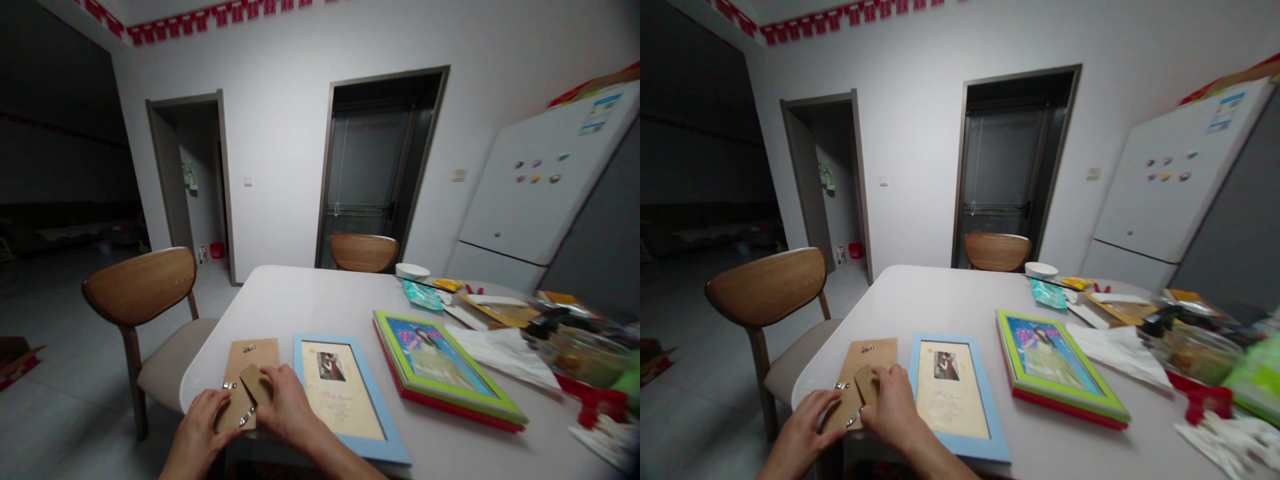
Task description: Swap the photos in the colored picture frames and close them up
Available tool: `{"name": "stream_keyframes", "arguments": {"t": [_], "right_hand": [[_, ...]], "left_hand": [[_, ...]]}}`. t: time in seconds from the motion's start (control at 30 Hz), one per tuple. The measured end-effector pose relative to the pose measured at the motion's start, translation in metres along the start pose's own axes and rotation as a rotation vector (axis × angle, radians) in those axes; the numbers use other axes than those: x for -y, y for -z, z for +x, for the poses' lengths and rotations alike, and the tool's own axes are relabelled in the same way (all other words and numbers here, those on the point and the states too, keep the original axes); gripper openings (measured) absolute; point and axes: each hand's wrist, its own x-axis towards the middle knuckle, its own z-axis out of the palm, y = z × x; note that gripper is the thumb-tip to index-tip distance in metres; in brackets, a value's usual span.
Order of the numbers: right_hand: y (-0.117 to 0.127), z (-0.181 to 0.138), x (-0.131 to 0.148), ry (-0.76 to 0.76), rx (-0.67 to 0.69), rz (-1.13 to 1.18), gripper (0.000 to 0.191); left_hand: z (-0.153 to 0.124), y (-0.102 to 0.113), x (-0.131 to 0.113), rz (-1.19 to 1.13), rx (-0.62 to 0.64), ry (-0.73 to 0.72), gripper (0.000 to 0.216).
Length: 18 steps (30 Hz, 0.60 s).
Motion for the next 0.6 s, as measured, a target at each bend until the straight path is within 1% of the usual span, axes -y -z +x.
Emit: {"name": "stream_keyframes", "arguments": {"t": [0.1,0.17,0.27,0.33,0.43,0.5,0.6], "right_hand": [[0.023,-0.007,0.005,0.029,-0.011,0.097,0.052],[0.044,-0.013,0.005,0.044,-0.041,0.100,0.051],[0.078,-0.022,-0.004,0.045,-0.080,0.065,0.049],[0.098,-0.030,-0.018,-0.003,-0.047,0.034,0.046],[0.117,-0.043,-0.048,-0.120,-0.026,-0.050,0.045],[0.120,-0.049,-0.069,-0.172,-0.040,-0.110,0.043],[0.113,-0.056,-0.092,-0.189,-0.046,-0.158,0.041]], "left_hand": [[0.007,0.007,-0.017,-0.090,-0.065,-0.029,0.026],[0.012,0.008,-0.035,-0.129,-0.082,-0.084,0.033],[0.017,0.000,-0.067,-0.197,-0.049,-0.149,0.047],[0.017,-0.011,-0.087,-0.235,0.023,-0.165,0.055],[0.016,-0.031,-0.110,-0.242,0.199,-0.189,0.068],[0.016,-0.044,-0.119,-0.216,0.299,-0.189,0.075],[0.017,-0.058,-0.126,-0.186,0.374,-0.156,0.075]]}}
